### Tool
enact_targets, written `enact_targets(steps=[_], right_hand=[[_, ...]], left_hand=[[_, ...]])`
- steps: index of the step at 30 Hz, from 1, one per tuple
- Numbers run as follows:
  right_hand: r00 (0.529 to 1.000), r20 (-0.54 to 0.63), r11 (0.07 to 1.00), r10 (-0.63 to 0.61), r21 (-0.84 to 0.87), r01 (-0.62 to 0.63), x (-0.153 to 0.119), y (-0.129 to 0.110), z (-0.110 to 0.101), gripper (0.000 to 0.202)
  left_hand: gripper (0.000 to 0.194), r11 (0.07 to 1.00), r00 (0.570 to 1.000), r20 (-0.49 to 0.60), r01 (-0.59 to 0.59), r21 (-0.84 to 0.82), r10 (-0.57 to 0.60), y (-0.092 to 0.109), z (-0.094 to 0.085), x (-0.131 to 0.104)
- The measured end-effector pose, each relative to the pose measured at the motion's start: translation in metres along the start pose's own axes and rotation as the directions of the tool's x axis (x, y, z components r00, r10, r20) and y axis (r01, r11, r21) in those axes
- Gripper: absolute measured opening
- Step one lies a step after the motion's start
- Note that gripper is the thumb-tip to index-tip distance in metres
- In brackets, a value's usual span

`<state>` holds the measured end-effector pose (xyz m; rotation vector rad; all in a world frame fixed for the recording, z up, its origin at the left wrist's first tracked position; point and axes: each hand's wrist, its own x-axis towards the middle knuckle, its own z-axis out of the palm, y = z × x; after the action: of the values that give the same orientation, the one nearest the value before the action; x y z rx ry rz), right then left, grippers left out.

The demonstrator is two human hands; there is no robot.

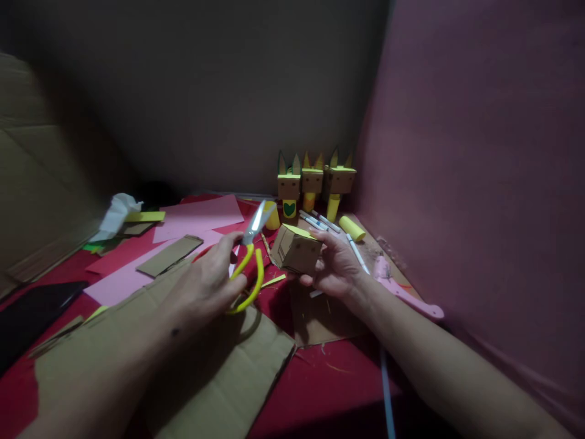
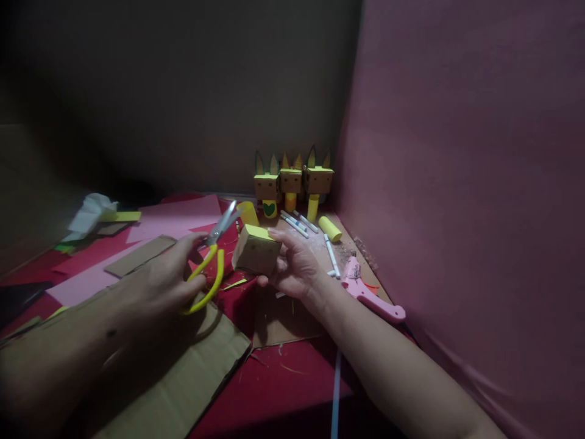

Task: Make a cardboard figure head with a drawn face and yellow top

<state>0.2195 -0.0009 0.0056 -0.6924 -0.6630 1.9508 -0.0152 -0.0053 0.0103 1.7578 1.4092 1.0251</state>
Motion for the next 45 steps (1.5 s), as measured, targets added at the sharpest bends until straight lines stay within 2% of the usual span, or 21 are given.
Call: enact_targets(steps=[2,3,6,10,12,14,15,17,19,21,23,25,30,35,39,41,45], right_hand=[[0.999,0.029,1.0,-0.013,0.008,0.013,-0.001,-0.001,-0.001,0.033],[0.999,0.038,1.0,-0.022,0.013,0.021,-0.001,-0.001,-0.001,0.033],[0.998,0.036,0.998,-0.05,0.028,0.049,-0.003,-0.001,-0.002,0.03],[0.997,0.016,0.998,-0.07,-0.005,0.07,-0.006,0.0,-0.002,0.035],[0.997,0.033,0.996,-0.073,-0.049,0.074,-0.006,0.001,-0.002,0.04],[0.99,0.103,0.991,-0.094,-0.087,0.103,-0.004,0.004,-0.003,0.046],[0.981,0.155,0.986,-0.114,-0.1,0.131,-0.003,0.005,-0.003,0.049],[0.955,0.244,0.97,-0.17,-0.127,0.206,-0.002,0.009,-0.001,0.053],[0.934,0.27,0.945,-0.233,-0.165,0.284,-0.002,0.013,0.003,0.053],[0.93,0.246,0.911,-0.273,-0.243,0.332,-0.004,0.018,0.007,0.056],[0.929,0.225,0.87,-0.295,-0.338,0.358,-0.007,0.024,0.011,0.065],[0.911,0.244,0.81,-0.332,-0.421,0.408,-0.009,0.029,0.012,0.069],[0.848,0.354,0.662,-0.395,-0.529,0.53,-0.01,0.036,0.009,0.062],[0.814,0.392,0.556,-0.428,-0.596,0.579,-0.014,0.035,0.01,0.043],[0.753,0.404,0.4,-0.518,-0.664,0.632,-0.017,0.038,0.013,0.041],[0.748,0.404,0.381,-0.527,-0.674,0.632,-0.018,0.04,0.013,0.043],[0.772,0.391,0.415,-0.502,-0.674,0.611,-0.018,0.043,0.011,0.043]], left_hand=[[0.053,0.936,0.993,0.027,-0.114,0.334,0.112,0.001,0.004,-0.006],[0.05,0.883,0.986,0.063,-0.169,0.437,0.158,-0.001,0.006,-0.008],[0.04,0.809,0.958,0.146,-0.288,0.513,0.248,-0.013,0.01,-0.009],[0.021,0.71,0.952,0.186,-0.306,0.634,0.245,-0.028,0.01,-0.004],[0.013,0.628,0.941,0.211,-0.334,0.703,0.265,-0.027,0.007,-0.002],[0.02,0.577,0.931,0.219,-0.353,0.737,0.291,-0.018,0.004,-0.002],[0.024,0.594,0.935,0.203,-0.342,0.728,0.29,-0.012,0.002,-0.003],[0.031,0.727,0.96,0.144,-0.275,0.629,0.239,0.003,0.001,-0.005],[0.043,0.905,0.984,0.109,-0.174,0.388,0.142,0.016,0.002,-0.01],[0.06,0.99,0.988,0.15,-0.057,0.13,0.037,0.024,0.006,-0.016],[0.074,0.999,0.975,0.22,0.03,-0.014,-0.026,0.028,0.013,-0.021],[0.076,0.997,0.971,0.24,0.034,-0.07,-0.017,0.028,0.02,-0.025],[0.067,0.995,0.989,0.114,-0.093,-0.046,0.098,0.022,0.033,-0.03],[0.074,0.997,0.989,0.124,-0.08,-0.008,0.08,0.02,0.035,-0.035],[0.07,0.996,0.993,0.084,-0.073,-0.056,0.078,0.019,0.039,-0.036],[0.07,0.996,0.996,0.07,-0.056,-0.068,0.061,0.019,0.041,-0.036],[0.074,0.997,0.996,0.057,-0.06,-0.056,0.064,0.017,0.042,-0.037]])
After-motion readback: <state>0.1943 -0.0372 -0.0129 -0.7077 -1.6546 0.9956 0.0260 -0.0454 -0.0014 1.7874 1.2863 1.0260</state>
